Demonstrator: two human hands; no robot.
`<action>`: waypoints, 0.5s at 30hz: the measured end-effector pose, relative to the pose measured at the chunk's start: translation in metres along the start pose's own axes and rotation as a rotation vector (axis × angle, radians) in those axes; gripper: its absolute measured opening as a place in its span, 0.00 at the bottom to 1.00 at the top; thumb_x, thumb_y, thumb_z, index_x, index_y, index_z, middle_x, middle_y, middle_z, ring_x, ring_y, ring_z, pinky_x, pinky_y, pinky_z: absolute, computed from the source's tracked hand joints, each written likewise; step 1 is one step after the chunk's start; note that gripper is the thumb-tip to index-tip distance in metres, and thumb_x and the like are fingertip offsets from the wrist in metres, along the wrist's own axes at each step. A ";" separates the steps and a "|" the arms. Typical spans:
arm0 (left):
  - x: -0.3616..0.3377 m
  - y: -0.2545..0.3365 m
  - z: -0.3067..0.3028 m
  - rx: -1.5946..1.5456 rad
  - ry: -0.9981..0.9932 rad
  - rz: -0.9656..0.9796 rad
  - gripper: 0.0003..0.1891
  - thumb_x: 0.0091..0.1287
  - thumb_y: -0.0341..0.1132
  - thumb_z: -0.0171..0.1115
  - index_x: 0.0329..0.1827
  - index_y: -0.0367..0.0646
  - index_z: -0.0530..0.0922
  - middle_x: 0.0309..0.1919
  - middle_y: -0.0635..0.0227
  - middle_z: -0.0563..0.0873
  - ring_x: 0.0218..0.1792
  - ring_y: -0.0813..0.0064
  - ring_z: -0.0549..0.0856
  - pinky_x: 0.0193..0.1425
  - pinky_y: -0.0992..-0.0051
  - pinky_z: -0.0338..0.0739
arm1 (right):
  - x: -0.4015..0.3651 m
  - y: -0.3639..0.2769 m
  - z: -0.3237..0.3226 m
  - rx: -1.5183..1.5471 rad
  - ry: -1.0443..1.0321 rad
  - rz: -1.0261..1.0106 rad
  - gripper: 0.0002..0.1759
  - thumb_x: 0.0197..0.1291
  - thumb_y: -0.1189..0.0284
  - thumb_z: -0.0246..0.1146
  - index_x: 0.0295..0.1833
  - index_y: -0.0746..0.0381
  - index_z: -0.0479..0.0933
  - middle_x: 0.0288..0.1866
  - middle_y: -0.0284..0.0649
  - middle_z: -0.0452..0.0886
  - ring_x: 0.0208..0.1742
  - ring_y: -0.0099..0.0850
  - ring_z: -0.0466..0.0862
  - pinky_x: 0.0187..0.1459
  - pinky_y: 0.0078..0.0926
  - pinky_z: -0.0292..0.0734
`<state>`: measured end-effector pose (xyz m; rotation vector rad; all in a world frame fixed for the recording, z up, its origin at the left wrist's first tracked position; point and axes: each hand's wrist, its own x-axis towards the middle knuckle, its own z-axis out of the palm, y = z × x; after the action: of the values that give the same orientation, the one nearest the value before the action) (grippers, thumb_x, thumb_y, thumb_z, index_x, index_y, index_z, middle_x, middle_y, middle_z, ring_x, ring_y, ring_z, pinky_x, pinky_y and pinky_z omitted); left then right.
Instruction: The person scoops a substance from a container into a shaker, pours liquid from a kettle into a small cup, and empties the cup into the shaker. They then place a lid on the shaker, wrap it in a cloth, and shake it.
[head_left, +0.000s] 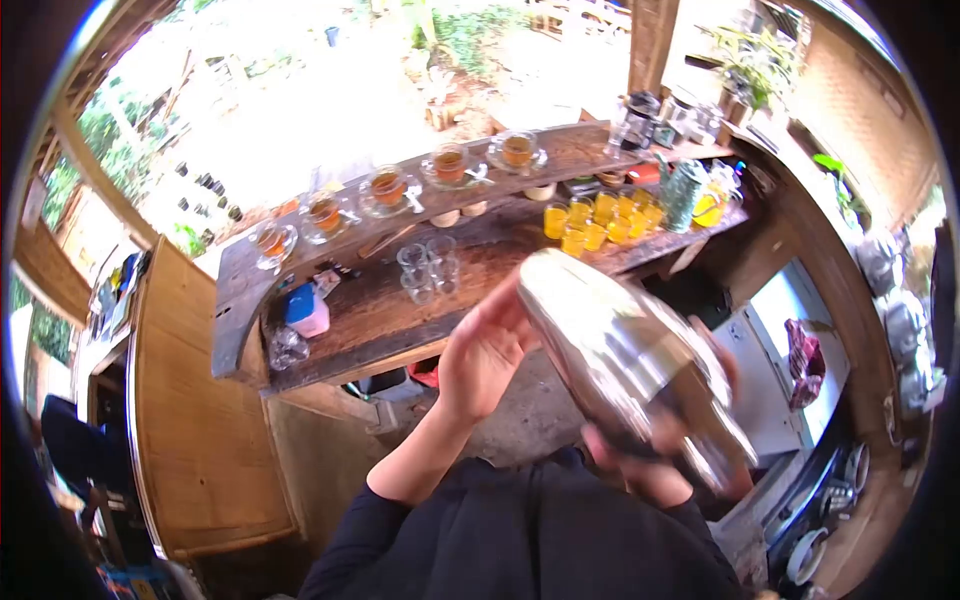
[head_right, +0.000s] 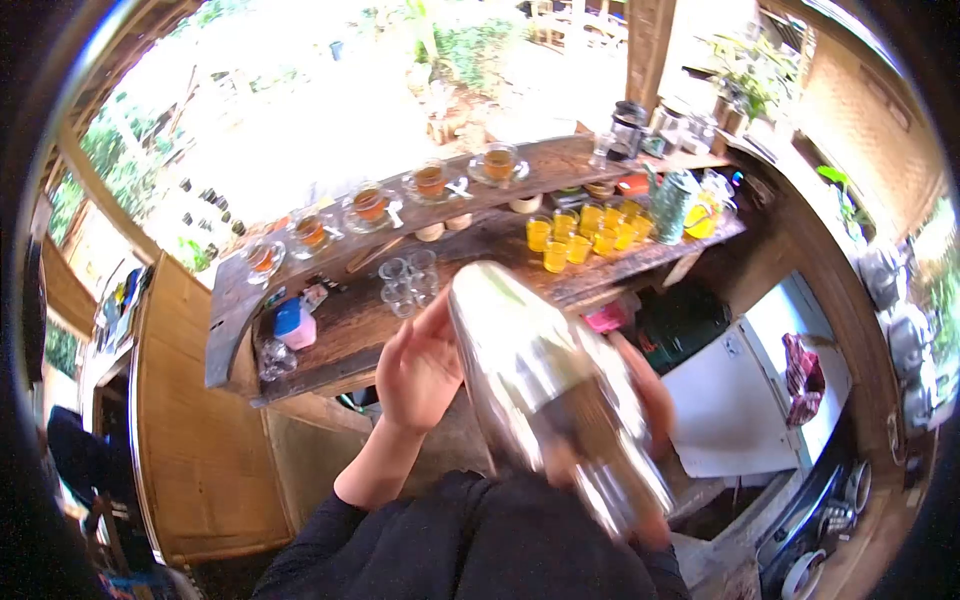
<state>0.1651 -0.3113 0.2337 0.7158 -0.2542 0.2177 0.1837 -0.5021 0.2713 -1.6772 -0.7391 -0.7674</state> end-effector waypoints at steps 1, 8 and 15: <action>0.014 -0.008 0.007 0.002 0.036 -0.003 0.36 0.73 0.54 0.45 0.76 0.35 0.60 0.75 0.59 0.66 0.75 0.66 0.66 0.76 0.64 0.57 | 0.002 0.003 -0.004 -0.069 -0.003 0.014 0.45 0.59 0.48 0.65 0.74 0.60 0.57 0.70 0.52 0.65 0.61 0.46 0.76 0.63 0.41 0.71; 0.050 -0.078 0.048 -0.131 -0.302 -0.212 0.44 0.66 0.55 0.57 0.77 0.33 0.58 0.76 0.57 0.65 0.74 0.64 0.66 0.78 0.61 0.54 | -0.005 0.063 -0.115 -0.030 0.072 0.052 0.53 0.42 0.44 0.76 0.70 0.58 0.65 0.68 0.43 0.70 0.66 0.36 0.73 0.68 0.39 0.68; 0.099 -0.163 0.116 -0.214 -0.558 -0.307 0.39 0.70 0.53 0.54 0.77 0.37 0.60 0.73 0.63 0.70 0.71 0.70 0.70 0.75 0.67 0.57 | 0.015 0.094 -0.203 0.029 0.226 0.195 0.56 0.40 0.47 0.76 0.72 0.63 0.61 0.62 0.48 0.76 0.59 0.40 0.80 0.66 0.38 0.72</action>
<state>0.2869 -0.4977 0.2477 0.5809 -0.6818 -0.3059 0.2434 -0.7180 0.2693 -1.5778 -0.4206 -0.7874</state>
